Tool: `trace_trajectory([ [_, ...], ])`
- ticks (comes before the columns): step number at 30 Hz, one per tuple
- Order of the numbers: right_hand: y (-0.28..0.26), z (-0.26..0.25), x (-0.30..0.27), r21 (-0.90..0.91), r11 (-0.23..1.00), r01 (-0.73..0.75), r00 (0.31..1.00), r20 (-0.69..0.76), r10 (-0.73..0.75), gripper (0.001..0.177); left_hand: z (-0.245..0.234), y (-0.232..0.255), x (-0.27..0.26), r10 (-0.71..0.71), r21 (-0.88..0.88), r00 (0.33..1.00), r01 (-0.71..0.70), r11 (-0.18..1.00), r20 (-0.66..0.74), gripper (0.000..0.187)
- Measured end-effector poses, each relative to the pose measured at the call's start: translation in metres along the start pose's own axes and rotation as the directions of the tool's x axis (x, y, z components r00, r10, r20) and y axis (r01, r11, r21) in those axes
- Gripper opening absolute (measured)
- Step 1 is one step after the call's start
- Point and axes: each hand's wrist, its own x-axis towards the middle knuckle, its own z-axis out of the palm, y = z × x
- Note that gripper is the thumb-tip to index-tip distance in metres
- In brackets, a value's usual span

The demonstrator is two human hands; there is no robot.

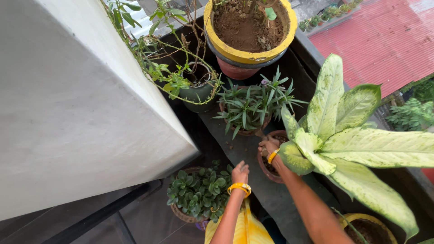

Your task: The person uses a small hand trowel to loosen and aerate the soil in several potted plants on a balcony. They move from one plant to another, digging into the soil around the base of each plant.

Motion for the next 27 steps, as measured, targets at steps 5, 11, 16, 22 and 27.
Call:
trace_trajectory([
  [5, -0.04, -0.021, 0.021, -0.209, 0.878, -0.43, 0.89, 0.068, 0.451, 0.056, -0.017, 0.031, 0.005, 0.116, 0.224, 0.992, -0.103, 0.969, -0.048, 0.052],
  [11, -0.047, -0.008, 0.032, -0.348, 0.928, -0.131, 0.98, -0.189, 0.067, 0.047, -0.032, 0.026, 0.011, 0.124, 0.258, 0.991, -0.106, 0.96, -0.055, 0.053],
  [16, -0.06, -0.02, 0.042, -0.478, 0.869, -0.129, 0.983, -0.177, 0.049, 0.033, -0.035, 0.005, 0.019, 0.057, 0.256, 0.997, -0.042, 0.966, -0.053, 0.053],
  [22, -0.053, -0.003, 0.052, -0.88, 0.474, 0.025, 0.95, -0.126, -0.284, 0.031, -0.021, 0.026, 0.027, 0.187, 0.546, 0.982, -0.156, 0.823, -0.001, 0.051],
  [27, -0.033, -0.005, 0.048, -0.953, 0.29, 0.093, 0.937, -0.014, -0.348, 0.07, -0.009, 0.063, 0.038, 0.287, 0.683, 0.954, -0.27, 0.679, 0.092, 0.056],
])
